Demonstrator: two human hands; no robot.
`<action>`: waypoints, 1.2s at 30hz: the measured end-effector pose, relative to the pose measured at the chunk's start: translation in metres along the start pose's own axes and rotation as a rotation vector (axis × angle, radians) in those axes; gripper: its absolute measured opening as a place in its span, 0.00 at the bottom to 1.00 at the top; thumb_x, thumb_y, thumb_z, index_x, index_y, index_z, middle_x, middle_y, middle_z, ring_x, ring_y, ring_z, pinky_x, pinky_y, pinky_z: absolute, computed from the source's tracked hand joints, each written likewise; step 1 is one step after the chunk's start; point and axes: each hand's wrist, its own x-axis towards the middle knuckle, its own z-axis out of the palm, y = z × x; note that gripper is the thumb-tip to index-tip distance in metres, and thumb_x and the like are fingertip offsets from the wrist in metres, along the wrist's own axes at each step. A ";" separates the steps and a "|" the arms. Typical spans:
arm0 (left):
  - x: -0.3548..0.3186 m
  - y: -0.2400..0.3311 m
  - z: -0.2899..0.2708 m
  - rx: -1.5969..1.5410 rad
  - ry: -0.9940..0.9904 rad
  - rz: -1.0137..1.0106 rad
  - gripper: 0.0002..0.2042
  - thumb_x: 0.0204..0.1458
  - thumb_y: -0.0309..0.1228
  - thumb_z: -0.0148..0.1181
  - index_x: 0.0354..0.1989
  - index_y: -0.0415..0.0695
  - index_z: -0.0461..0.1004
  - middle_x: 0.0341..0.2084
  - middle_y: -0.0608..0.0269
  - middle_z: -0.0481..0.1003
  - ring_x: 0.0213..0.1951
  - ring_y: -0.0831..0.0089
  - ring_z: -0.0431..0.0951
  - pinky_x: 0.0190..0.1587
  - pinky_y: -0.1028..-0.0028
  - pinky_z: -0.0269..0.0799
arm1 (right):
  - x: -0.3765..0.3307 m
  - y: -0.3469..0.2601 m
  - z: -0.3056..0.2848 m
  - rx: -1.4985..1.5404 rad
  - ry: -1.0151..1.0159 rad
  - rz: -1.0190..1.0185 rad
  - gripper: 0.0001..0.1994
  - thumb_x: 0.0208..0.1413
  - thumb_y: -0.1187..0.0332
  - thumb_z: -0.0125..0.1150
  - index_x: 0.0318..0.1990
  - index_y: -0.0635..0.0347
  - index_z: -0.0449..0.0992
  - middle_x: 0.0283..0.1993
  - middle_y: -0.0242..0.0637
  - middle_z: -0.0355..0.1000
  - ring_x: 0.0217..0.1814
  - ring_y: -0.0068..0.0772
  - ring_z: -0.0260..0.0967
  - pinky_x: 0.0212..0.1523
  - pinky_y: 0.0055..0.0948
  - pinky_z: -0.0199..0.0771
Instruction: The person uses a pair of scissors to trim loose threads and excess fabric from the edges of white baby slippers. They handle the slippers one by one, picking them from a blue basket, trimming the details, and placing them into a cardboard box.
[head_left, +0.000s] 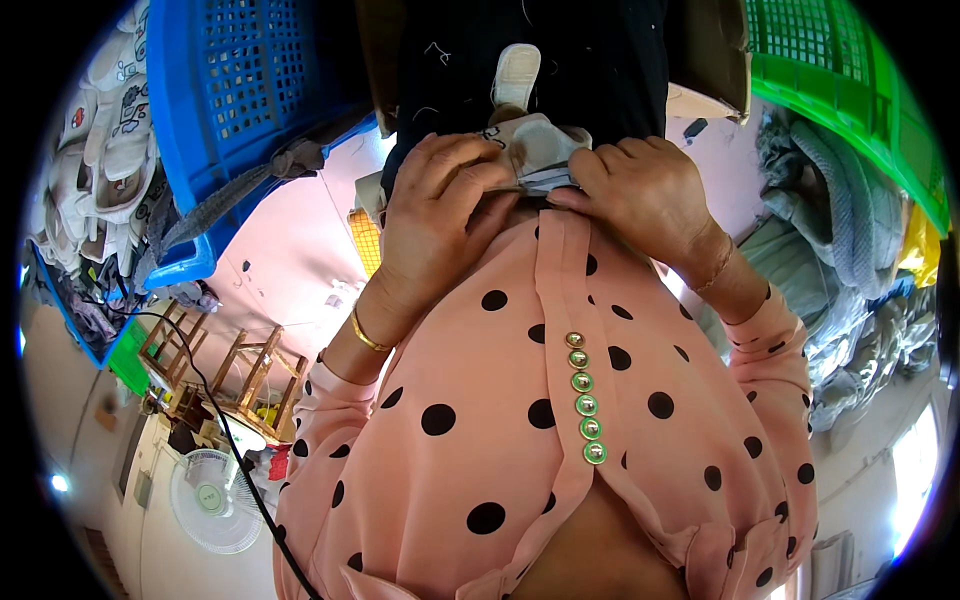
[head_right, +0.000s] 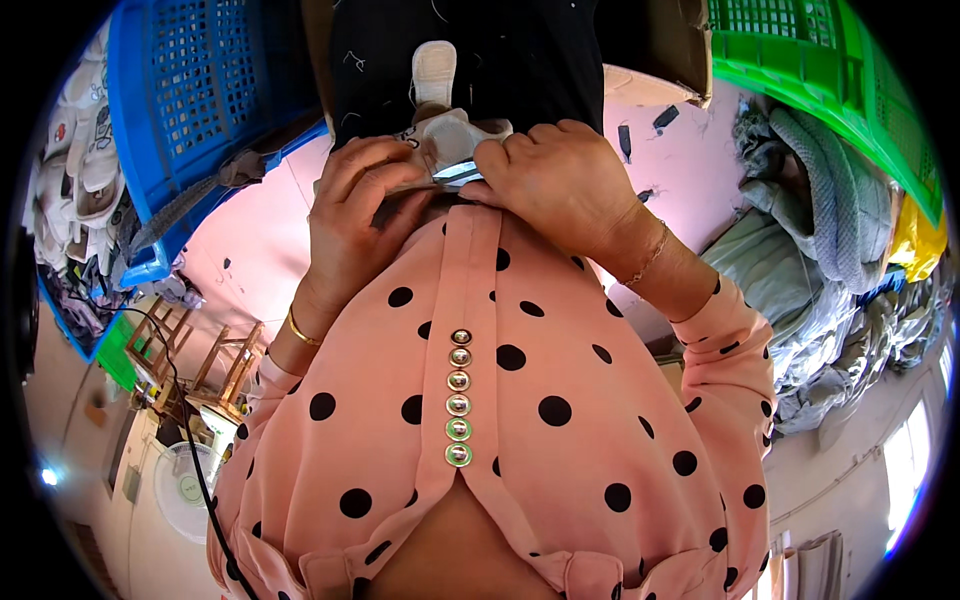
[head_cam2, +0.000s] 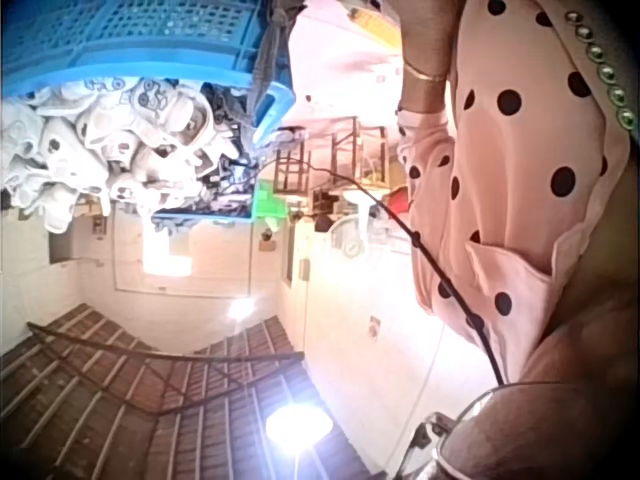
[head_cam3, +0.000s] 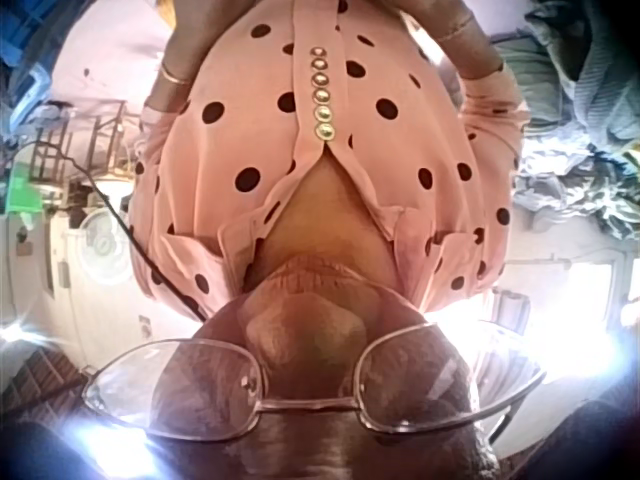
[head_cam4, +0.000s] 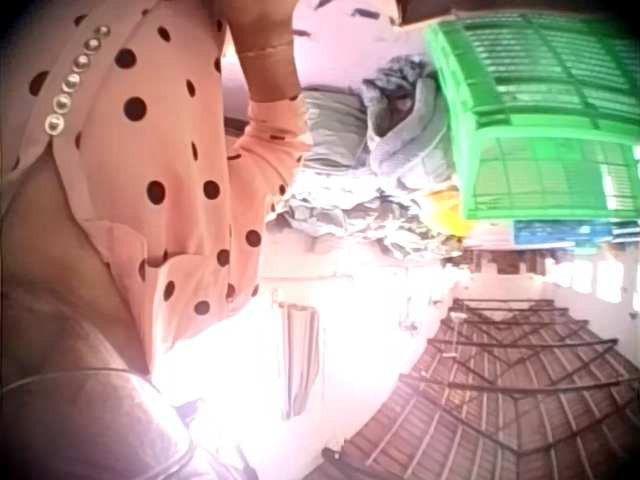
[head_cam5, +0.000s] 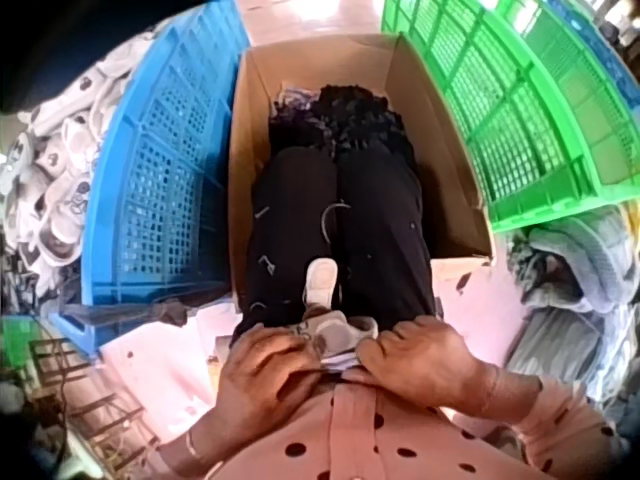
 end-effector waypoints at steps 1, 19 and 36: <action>0.000 0.000 0.000 -0.017 -0.001 -0.010 0.14 0.41 0.24 0.71 0.38 0.44 0.76 0.43 0.61 0.74 0.47 0.58 0.74 0.48 0.64 0.72 | 0.000 0.000 0.000 0.002 0.006 -0.011 0.16 0.56 0.52 0.60 0.26 0.53 0.71 0.19 0.30 0.68 0.23 0.29 0.69 0.28 0.27 0.68; -0.001 -0.001 0.000 -0.065 -0.043 -0.067 0.15 0.44 0.25 0.71 0.41 0.45 0.76 0.45 0.62 0.74 0.51 0.61 0.74 0.61 0.55 0.64 | 0.003 0.007 -0.003 -0.037 -0.032 -0.021 0.15 0.54 0.52 0.62 0.29 0.53 0.72 0.24 0.29 0.72 0.27 0.27 0.72 0.31 0.25 0.69; -0.002 -0.003 0.001 -0.043 -0.051 -0.072 0.14 0.45 0.26 0.71 0.41 0.45 0.75 0.45 0.61 0.74 0.51 0.62 0.74 0.63 0.54 0.63 | 0.007 0.000 -0.003 -0.073 -0.059 -0.020 0.14 0.55 0.53 0.61 0.28 0.51 0.71 0.22 0.27 0.70 0.27 0.28 0.71 0.31 0.26 0.69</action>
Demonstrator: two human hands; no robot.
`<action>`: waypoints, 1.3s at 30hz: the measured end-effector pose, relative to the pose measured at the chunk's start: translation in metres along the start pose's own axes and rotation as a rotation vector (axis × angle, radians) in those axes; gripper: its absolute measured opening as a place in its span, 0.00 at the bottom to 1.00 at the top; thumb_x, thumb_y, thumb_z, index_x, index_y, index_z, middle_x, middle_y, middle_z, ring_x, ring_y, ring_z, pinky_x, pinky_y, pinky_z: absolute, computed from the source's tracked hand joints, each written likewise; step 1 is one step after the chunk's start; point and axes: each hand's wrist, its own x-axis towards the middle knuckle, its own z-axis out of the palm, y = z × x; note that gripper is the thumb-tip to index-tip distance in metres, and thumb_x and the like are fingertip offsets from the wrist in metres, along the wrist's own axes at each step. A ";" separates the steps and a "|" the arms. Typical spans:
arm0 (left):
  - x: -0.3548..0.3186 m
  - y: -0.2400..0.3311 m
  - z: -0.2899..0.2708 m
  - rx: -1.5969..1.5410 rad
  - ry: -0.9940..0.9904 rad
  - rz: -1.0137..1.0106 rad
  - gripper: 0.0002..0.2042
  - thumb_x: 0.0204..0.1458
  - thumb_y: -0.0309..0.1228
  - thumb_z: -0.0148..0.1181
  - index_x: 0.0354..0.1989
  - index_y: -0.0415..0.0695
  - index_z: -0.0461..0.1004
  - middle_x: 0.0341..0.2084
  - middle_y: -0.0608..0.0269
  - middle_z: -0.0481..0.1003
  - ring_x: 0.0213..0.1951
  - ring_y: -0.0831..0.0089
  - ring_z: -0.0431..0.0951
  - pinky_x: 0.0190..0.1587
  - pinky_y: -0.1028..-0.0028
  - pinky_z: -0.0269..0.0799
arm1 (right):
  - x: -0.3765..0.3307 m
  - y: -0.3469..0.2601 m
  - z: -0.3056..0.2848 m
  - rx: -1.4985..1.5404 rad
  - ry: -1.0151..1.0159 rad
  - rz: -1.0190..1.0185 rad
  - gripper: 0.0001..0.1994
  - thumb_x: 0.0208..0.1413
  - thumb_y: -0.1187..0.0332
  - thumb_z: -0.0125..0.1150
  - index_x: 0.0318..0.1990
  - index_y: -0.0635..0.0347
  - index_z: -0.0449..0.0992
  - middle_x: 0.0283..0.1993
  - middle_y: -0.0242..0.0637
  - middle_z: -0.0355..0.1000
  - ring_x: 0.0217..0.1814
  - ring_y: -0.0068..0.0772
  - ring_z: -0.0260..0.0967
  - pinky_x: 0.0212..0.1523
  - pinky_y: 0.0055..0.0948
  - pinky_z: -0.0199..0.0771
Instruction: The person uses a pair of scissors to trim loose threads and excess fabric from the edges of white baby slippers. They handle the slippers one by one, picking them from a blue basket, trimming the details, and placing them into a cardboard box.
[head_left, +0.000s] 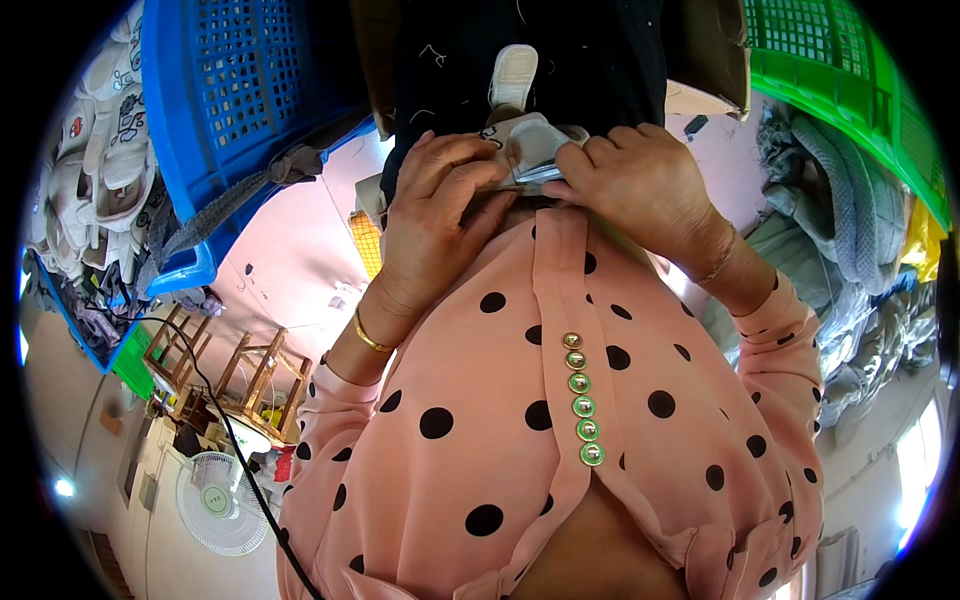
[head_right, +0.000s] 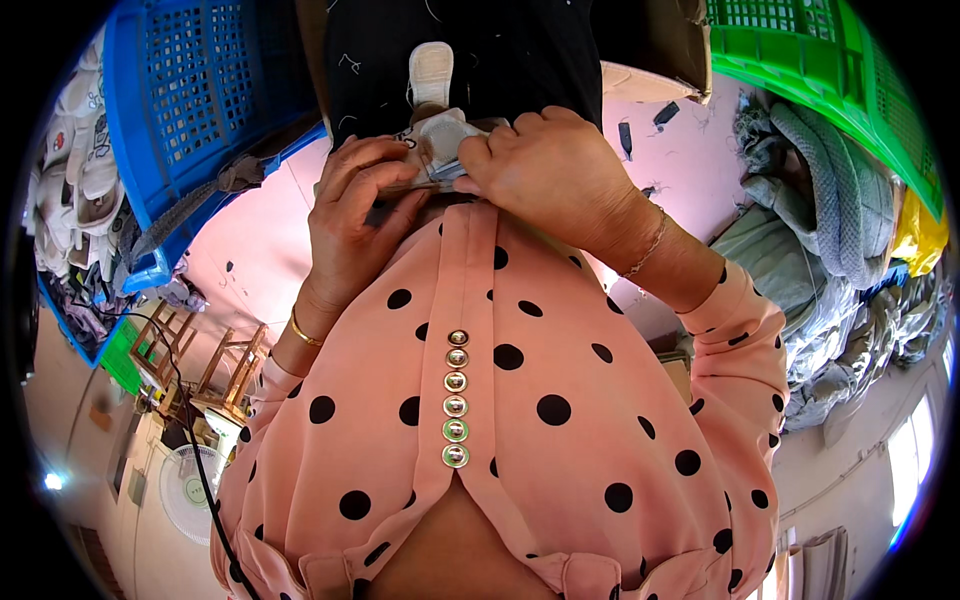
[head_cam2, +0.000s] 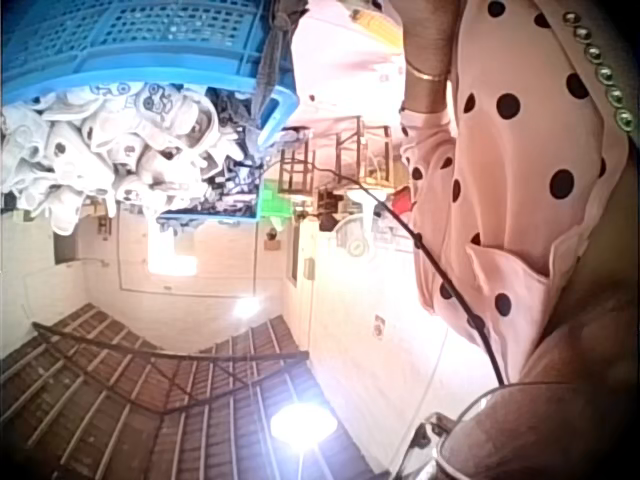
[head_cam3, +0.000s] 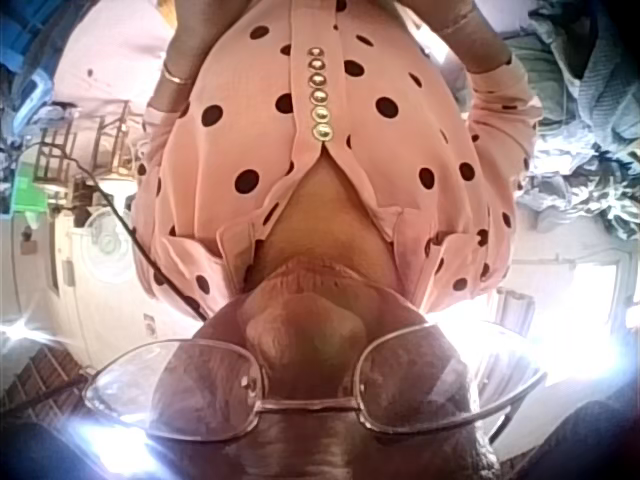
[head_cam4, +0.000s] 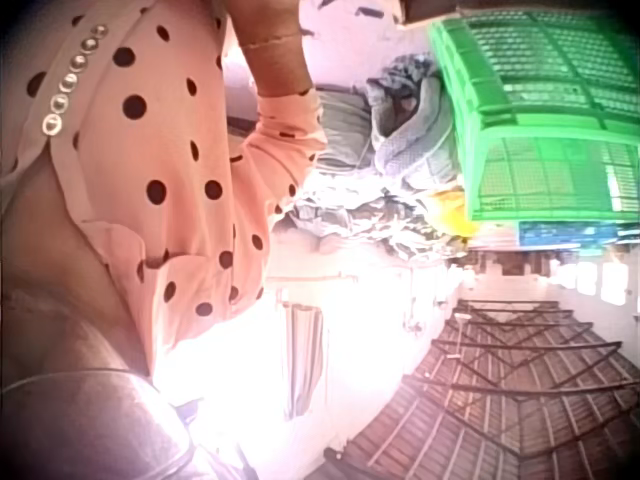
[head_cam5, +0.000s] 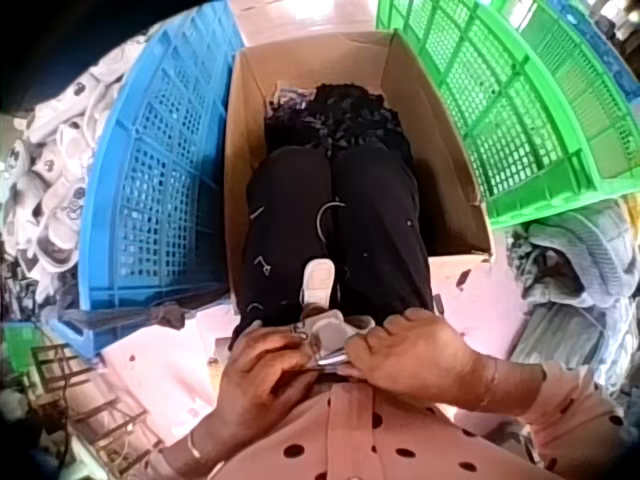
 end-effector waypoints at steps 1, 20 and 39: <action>0.000 -0.001 0.000 -0.001 0.002 0.001 0.15 0.45 0.26 0.71 0.41 0.45 0.75 0.45 0.61 0.74 0.51 0.62 0.74 0.64 0.54 0.63 | 0.000 -0.001 0.000 -0.008 -0.008 0.002 0.14 0.55 0.53 0.60 0.28 0.51 0.71 0.22 0.27 0.70 0.28 0.28 0.71 0.32 0.26 0.69; 0.025 0.006 -0.008 0.080 -0.132 0.094 0.04 0.52 0.25 0.64 0.34 0.43 0.75 0.34 0.64 0.74 0.40 0.69 0.75 0.47 0.69 0.72 | -0.052 -0.007 0.031 1.308 0.056 0.984 0.19 0.59 0.65 0.63 0.54 0.66 0.71 0.30 0.32 0.73 0.29 0.17 0.66 0.34 0.19 0.70; 0.070 0.041 -0.009 -0.281 0.014 0.019 0.10 0.46 0.22 0.69 0.36 0.42 0.73 0.33 0.61 0.71 0.32 0.68 0.72 0.34 0.74 0.68 | -0.046 -0.004 -0.007 1.191 0.444 0.831 0.24 0.59 0.65 0.64 0.59 0.70 0.68 0.49 0.45 0.76 0.50 0.30 0.74 0.54 0.27 0.72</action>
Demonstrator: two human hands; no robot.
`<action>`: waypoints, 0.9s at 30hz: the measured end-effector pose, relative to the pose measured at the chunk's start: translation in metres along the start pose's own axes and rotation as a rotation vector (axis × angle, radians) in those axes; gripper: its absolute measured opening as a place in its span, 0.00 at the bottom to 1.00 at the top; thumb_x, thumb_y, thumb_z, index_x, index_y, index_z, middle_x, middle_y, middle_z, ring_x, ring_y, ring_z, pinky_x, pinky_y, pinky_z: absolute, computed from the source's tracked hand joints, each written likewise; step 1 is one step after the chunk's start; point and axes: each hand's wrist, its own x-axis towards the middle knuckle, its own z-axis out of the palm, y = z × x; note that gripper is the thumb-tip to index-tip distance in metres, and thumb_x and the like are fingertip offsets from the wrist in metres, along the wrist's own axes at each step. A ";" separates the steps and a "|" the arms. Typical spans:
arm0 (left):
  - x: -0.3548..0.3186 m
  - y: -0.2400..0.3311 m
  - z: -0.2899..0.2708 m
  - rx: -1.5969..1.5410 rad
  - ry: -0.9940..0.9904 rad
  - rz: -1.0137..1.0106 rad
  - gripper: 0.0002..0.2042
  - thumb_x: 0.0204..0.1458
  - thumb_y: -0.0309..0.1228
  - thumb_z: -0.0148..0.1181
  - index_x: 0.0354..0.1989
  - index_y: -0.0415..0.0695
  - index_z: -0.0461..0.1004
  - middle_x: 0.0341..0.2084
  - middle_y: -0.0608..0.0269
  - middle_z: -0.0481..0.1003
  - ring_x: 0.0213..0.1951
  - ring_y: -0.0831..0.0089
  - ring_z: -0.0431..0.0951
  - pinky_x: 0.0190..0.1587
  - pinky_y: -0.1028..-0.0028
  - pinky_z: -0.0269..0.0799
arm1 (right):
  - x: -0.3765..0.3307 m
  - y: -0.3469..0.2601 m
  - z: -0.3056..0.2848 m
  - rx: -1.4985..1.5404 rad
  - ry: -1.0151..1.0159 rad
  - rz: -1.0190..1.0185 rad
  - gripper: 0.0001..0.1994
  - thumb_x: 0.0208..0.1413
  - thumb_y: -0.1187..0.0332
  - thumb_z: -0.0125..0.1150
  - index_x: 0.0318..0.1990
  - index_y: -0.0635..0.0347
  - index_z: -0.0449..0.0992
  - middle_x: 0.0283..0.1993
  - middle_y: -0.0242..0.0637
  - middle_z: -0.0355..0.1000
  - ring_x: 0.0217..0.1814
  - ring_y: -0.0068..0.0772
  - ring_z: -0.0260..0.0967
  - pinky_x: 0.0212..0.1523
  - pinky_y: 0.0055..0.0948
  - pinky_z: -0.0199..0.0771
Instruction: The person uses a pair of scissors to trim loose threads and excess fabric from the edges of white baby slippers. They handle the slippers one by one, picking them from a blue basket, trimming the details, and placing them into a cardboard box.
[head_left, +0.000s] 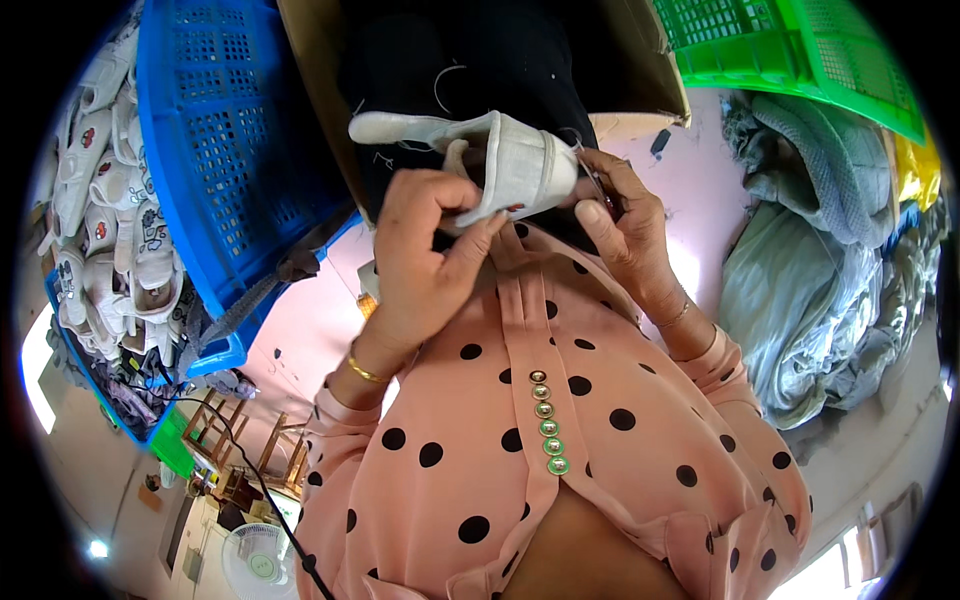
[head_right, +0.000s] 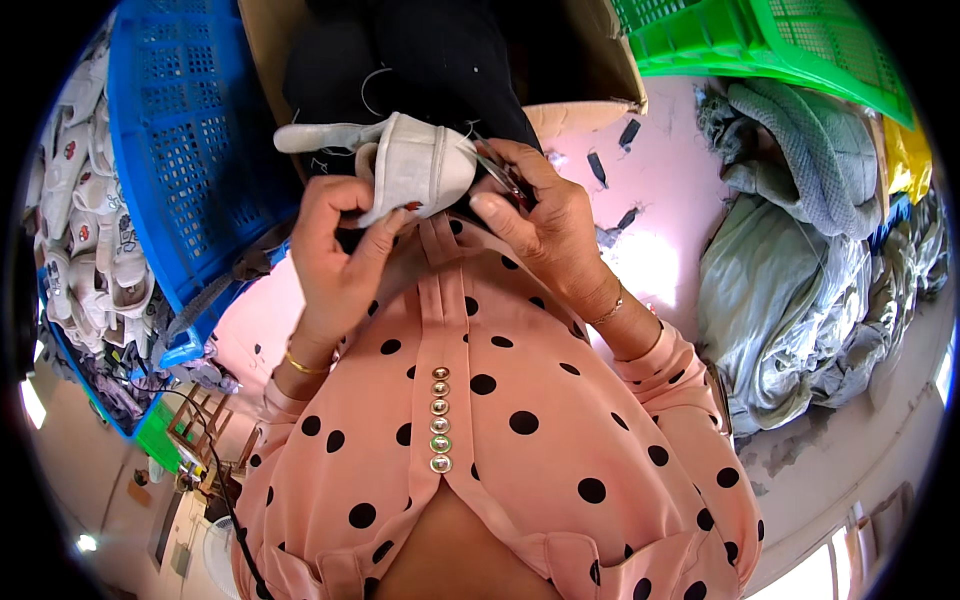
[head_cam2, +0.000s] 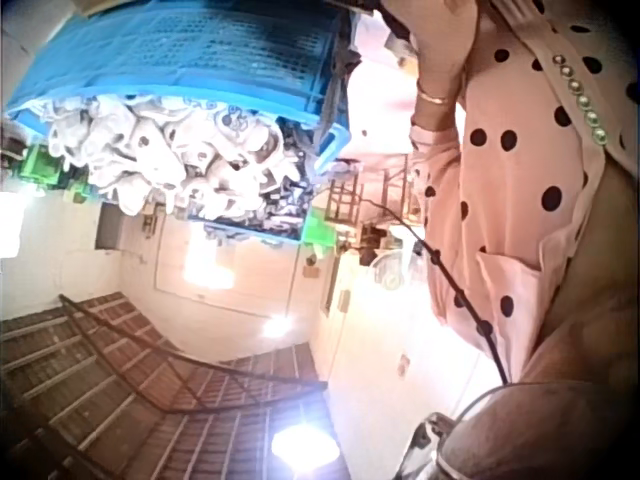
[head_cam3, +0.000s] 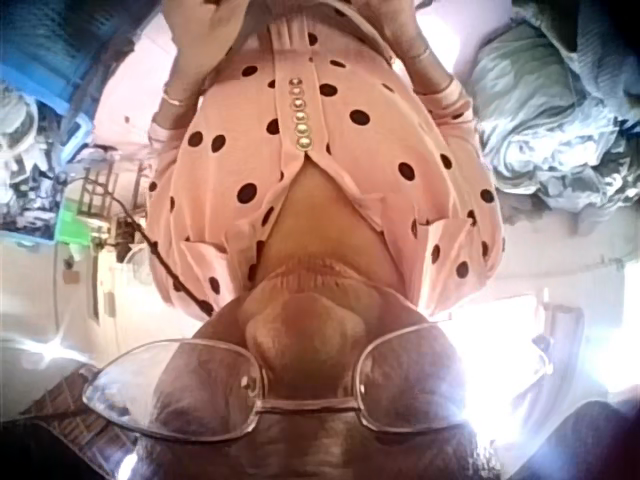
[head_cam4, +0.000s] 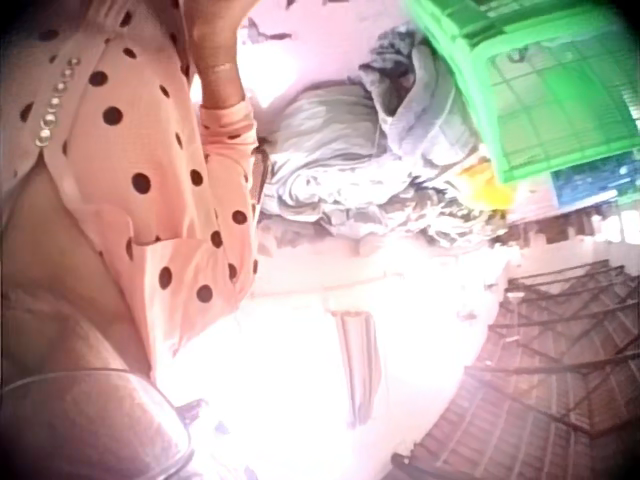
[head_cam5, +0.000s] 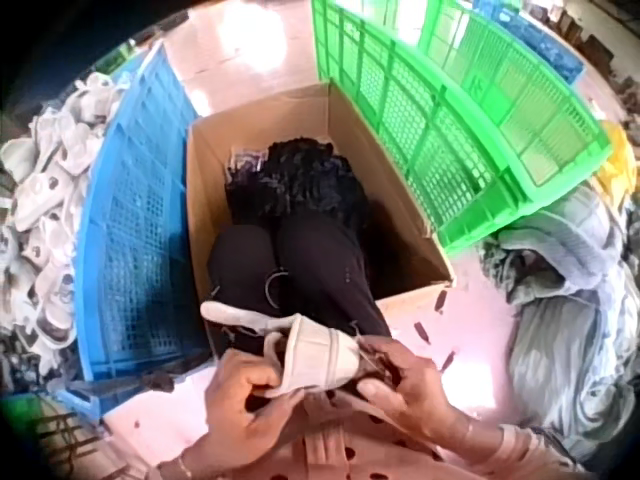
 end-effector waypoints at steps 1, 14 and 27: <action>-0.003 0.001 0.007 -0.062 0.041 -0.027 0.10 0.48 0.21 0.68 0.36 0.41 0.73 0.34 0.61 0.71 0.32 0.71 0.71 0.33 0.76 0.68 | 0.006 -0.002 0.000 0.048 -0.005 -0.062 0.25 0.58 0.66 0.65 0.59 0.70 0.68 0.52 0.45 0.75 0.52 0.31 0.73 0.56 0.27 0.71; -0.001 0.001 -0.006 0.221 0.031 0.116 0.16 0.45 0.24 0.71 0.43 0.42 0.76 0.36 0.60 0.77 0.34 0.69 0.74 0.35 0.76 0.71 | 0.043 0.001 0.017 0.429 -0.370 0.053 0.26 0.59 0.60 0.64 0.60 0.66 0.69 0.51 0.38 0.74 0.53 0.25 0.69 0.58 0.26 0.68; 0.038 -0.030 0.008 -0.279 -0.083 -0.054 0.03 0.54 0.22 0.64 0.34 0.38 0.76 0.36 0.61 0.77 0.37 0.78 0.76 0.41 0.80 0.72 | 0.048 0.008 -0.005 -0.411 -0.032 -0.241 0.21 0.64 0.55 0.55 0.54 0.66 0.69 0.41 0.50 0.76 0.43 0.48 0.77 0.42 0.33 0.76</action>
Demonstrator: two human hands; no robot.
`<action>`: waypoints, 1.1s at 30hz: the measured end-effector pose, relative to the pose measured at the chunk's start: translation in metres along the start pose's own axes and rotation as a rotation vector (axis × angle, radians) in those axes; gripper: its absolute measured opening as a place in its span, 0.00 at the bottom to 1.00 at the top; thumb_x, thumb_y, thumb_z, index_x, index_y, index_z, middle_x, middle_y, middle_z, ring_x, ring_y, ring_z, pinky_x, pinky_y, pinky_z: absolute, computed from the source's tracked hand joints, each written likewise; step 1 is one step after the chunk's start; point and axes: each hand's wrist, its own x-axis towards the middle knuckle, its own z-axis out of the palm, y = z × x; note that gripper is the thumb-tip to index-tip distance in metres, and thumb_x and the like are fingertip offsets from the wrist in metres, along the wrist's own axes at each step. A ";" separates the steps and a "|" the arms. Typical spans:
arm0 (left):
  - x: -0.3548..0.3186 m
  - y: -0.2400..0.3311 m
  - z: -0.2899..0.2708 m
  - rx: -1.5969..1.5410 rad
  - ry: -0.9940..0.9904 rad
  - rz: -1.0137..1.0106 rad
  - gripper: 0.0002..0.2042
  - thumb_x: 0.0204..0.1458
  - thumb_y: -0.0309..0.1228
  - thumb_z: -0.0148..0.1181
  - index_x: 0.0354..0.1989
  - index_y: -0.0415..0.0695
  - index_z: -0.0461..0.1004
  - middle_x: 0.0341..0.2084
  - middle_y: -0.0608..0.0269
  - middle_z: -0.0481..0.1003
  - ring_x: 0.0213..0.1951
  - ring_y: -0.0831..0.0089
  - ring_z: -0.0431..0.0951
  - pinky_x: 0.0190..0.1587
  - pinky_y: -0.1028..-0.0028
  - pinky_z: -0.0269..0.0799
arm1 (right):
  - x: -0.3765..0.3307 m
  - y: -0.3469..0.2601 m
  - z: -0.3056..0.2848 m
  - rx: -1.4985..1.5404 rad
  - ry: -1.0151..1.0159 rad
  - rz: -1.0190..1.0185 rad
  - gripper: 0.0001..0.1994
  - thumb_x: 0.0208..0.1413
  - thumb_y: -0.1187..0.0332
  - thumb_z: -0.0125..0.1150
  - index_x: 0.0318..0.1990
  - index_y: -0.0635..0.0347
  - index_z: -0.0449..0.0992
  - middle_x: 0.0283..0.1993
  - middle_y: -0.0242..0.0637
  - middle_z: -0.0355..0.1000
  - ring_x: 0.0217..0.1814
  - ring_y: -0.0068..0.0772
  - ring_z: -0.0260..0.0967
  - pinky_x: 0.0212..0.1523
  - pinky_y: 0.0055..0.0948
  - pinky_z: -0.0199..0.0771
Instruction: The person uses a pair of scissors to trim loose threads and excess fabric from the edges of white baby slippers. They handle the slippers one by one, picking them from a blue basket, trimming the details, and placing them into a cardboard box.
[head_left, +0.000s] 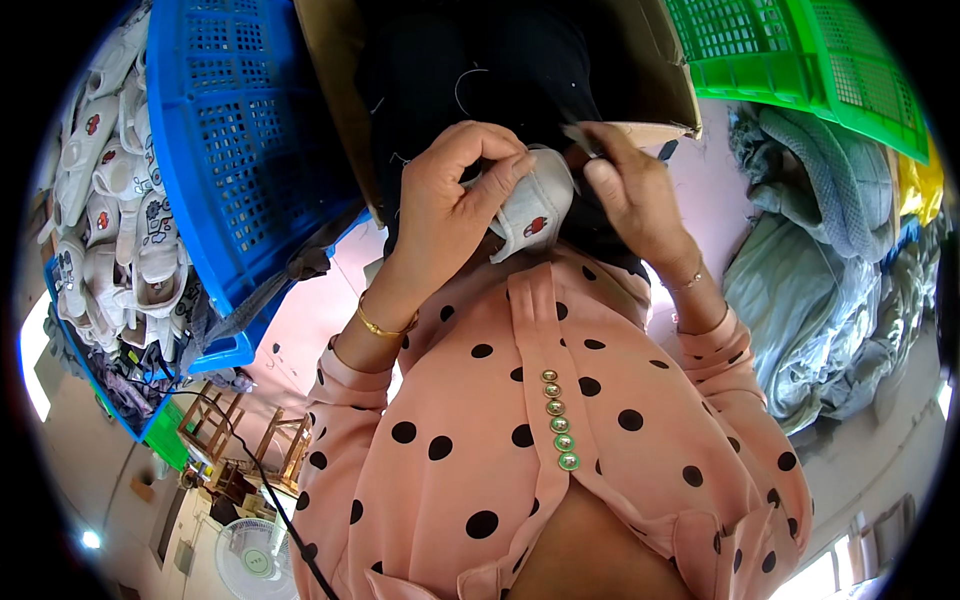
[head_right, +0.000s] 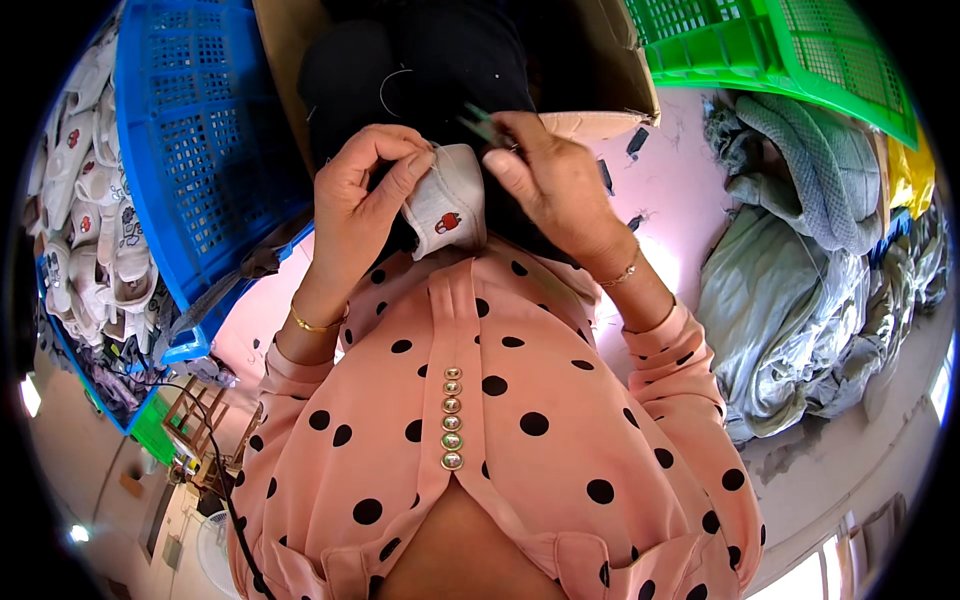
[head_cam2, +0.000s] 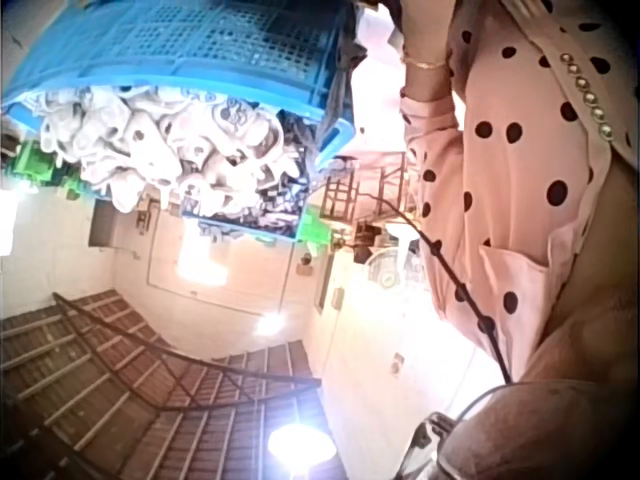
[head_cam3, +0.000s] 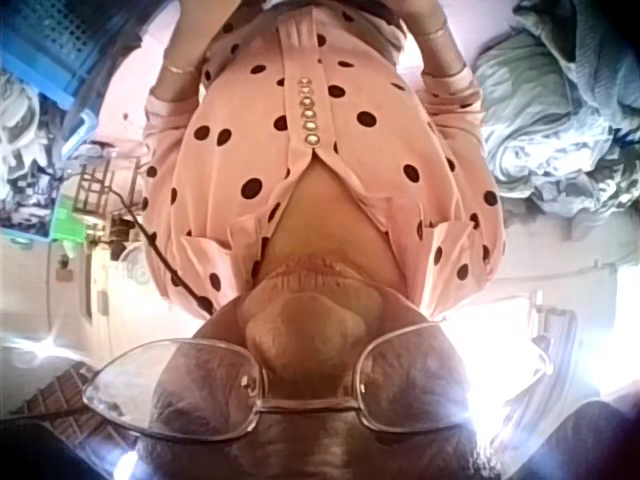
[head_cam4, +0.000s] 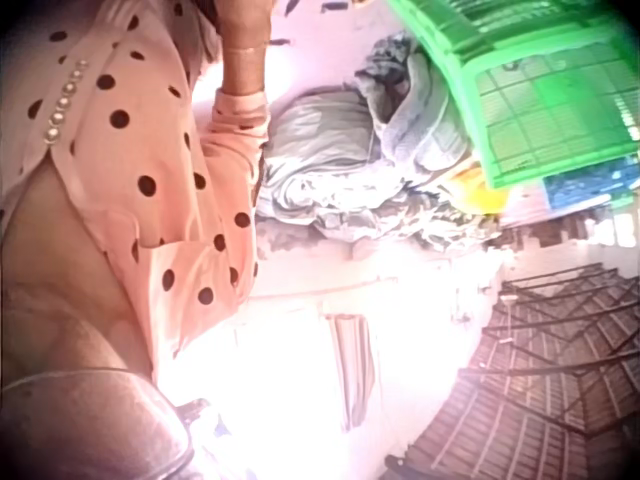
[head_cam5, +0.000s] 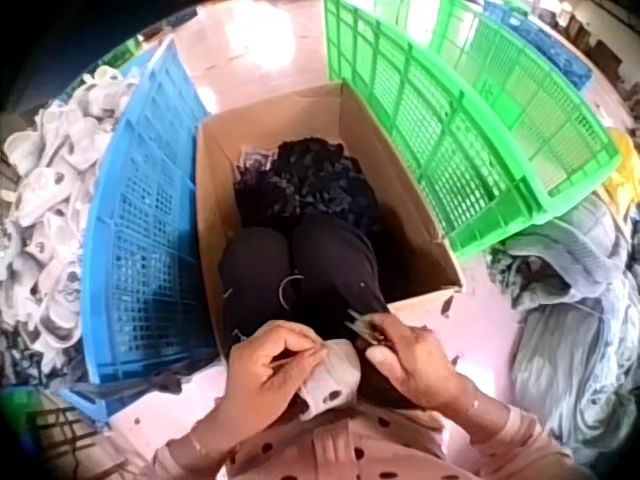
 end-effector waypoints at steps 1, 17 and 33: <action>0.001 -0.003 0.002 -0.006 0.012 0.016 0.03 0.55 0.22 0.63 0.35 0.38 0.76 0.36 0.61 0.77 0.37 0.79 0.75 0.41 0.80 0.71 | 0.002 -0.004 -0.006 -0.054 0.061 -0.028 0.17 0.63 0.55 0.56 0.44 0.62 0.71 0.33 0.46 0.76 0.34 0.50 0.76 0.33 0.36 0.75; 0.002 0.002 0.010 0.137 0.093 0.169 0.02 0.56 0.20 0.60 0.35 0.38 0.75 0.36 0.60 0.77 0.36 0.75 0.76 0.40 0.78 0.71 | 0.013 -0.036 -0.033 -0.594 -0.148 -0.269 0.21 0.57 0.47 0.58 0.25 0.55 0.68 0.16 0.35 0.66 0.18 0.38 0.69 0.18 0.32 0.64; -0.014 0.014 0.026 -0.575 0.227 -0.293 0.06 0.65 0.30 0.51 0.43 0.42 0.71 0.48 0.61 0.73 0.49 0.74 0.75 0.49 0.73 0.77 | 0.002 -0.029 -0.022 -0.113 -0.155 0.038 0.25 0.49 0.46 0.69 0.42 0.60 0.78 0.27 0.42 0.76 0.29 0.44 0.77 0.31 0.31 0.75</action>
